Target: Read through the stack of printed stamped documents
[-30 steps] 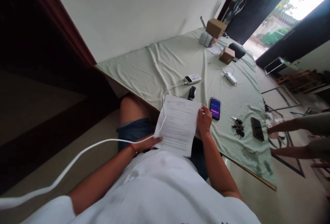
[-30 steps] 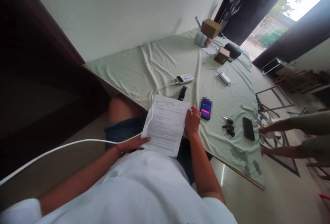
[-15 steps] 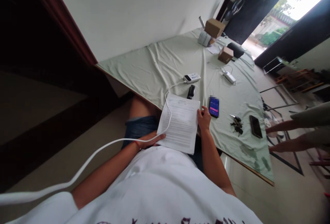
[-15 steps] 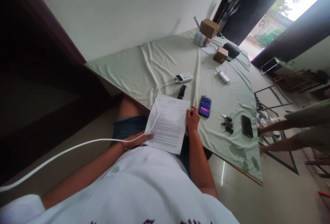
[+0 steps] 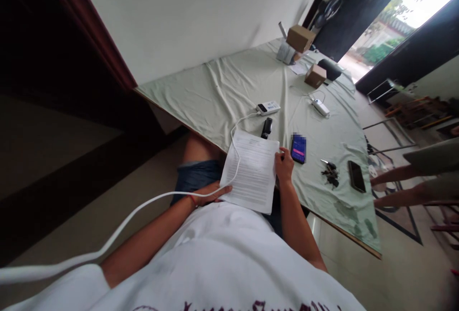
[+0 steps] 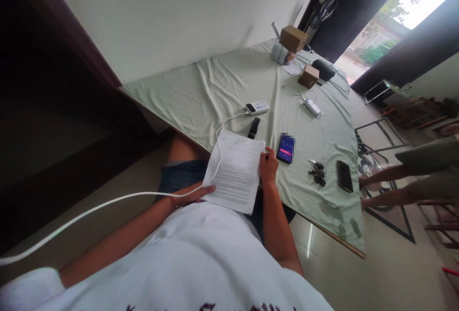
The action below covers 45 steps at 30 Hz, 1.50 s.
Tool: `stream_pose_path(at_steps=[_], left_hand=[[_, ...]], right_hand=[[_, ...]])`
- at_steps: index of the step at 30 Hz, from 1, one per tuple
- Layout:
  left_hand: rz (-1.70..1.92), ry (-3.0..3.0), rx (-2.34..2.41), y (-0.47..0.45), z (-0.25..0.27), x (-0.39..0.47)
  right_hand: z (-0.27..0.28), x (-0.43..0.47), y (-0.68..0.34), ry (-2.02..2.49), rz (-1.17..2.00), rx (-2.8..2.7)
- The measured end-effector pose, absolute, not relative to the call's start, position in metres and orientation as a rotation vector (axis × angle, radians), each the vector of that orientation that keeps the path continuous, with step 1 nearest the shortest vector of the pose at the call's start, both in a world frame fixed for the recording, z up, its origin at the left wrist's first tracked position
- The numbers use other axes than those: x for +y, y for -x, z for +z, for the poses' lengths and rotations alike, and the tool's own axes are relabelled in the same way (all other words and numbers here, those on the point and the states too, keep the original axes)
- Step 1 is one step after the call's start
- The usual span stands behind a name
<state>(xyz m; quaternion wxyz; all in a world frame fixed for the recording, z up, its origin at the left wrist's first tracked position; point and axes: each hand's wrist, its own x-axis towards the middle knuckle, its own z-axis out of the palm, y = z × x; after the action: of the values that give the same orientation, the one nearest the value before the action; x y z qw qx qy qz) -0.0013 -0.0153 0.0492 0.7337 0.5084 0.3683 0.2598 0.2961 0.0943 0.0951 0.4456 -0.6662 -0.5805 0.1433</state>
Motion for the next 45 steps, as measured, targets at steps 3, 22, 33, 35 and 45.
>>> stream_pose_path(at_steps=[3,22,33,35,45], left_hand=[[0.530,-1.088,0.797,0.002,0.045,-0.014],[0.538,-1.099,0.808,0.001,0.037,-0.012],[0.495,-1.049,0.781,0.000,0.040,-0.012],[0.485,-1.044,0.775,0.000,0.040,-0.012],[0.494,-1.094,0.839,0.003,0.031,-0.010]], right_hand=[[0.096,0.094,-0.295,1.659,0.348,-1.431],[0.099,0.093,-0.293,1.666,0.326,-1.380],[0.099,0.094,-0.296,1.614,0.340,-1.338],[0.099,0.094,-0.297,1.626,0.355,-1.347],[0.097,0.093,-0.298,1.675,0.375,-1.439]])
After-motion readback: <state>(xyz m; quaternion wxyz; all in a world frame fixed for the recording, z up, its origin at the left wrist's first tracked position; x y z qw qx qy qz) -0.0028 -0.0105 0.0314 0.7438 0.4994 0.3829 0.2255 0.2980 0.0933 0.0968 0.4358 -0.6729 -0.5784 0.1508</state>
